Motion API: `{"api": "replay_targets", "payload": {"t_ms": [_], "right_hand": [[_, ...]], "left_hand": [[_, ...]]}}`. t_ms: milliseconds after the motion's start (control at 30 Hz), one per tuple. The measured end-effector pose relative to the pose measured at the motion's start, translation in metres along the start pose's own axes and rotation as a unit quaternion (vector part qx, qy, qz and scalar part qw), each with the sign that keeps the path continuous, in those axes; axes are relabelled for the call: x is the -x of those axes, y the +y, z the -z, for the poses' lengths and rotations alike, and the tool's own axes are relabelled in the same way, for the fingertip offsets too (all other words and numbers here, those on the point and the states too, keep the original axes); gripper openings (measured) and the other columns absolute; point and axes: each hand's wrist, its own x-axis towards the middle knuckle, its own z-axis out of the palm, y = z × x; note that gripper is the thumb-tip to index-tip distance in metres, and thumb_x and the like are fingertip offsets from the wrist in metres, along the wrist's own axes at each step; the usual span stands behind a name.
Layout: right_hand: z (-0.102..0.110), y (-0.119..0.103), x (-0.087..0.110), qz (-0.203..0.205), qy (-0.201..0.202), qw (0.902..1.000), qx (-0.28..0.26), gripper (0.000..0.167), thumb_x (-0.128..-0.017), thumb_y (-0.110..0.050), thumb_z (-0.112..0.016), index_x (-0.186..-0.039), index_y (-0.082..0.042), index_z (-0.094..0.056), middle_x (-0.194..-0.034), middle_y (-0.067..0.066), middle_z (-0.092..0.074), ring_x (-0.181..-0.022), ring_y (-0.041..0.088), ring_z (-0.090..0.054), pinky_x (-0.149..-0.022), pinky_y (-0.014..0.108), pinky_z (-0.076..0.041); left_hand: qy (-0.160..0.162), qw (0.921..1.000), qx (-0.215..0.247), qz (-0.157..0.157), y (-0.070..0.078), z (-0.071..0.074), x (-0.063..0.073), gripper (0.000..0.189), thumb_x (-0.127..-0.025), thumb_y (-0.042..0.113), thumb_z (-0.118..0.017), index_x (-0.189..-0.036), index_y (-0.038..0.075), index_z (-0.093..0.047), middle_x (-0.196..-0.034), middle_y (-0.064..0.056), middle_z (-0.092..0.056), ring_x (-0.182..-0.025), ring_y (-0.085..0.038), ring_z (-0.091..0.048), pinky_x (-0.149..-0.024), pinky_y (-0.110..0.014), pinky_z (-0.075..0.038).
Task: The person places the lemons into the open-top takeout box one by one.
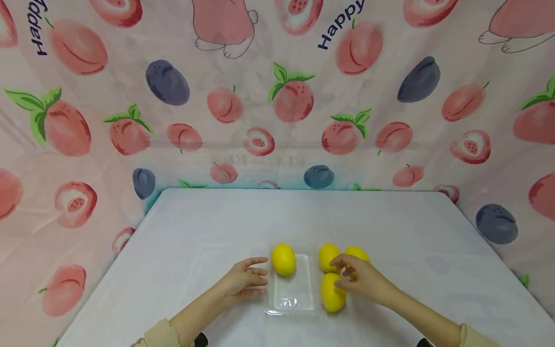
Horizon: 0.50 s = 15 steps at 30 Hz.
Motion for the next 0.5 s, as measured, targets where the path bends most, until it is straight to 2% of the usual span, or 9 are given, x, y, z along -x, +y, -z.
{"api": "replay_targets", "payload": {"t_ms": [200, 500], "right_hand": [[-0.006, 0.006, 0.003, -0.013, -0.013, 0.9998, -0.005, 0.041, -0.083, -0.018, -0.071, -0.114, 0.004, -0.055, -0.110, 0.015, -0.058, -0.091, 0.023, -0.058, -0.070, 0.023, -0.056], [-0.012, 0.010, 0.005, -0.027, -0.001, 0.9995, 0.013, 0.043, -0.083, -0.021, -0.071, -0.115, 0.003, -0.055, -0.114, 0.016, -0.060, -0.090, 0.021, -0.057, -0.068, 0.022, -0.053]], "left_hand": [[0.003, 1.0000, 0.008, -0.003, 0.000, 0.000, 0.001, 0.058, -0.084, -0.007, -0.059, -0.138, -0.001, -0.039, -0.102, -0.008, -0.056, -0.075, -0.010, -0.060, -0.071, -0.026, -0.059], [0.006, 0.9999, 0.013, -0.006, -0.002, -0.001, 0.001, 0.058, -0.084, -0.008, -0.059, -0.138, 0.000, -0.040, -0.100, -0.006, -0.057, -0.074, -0.011, -0.059, -0.072, -0.027, -0.059]]}}
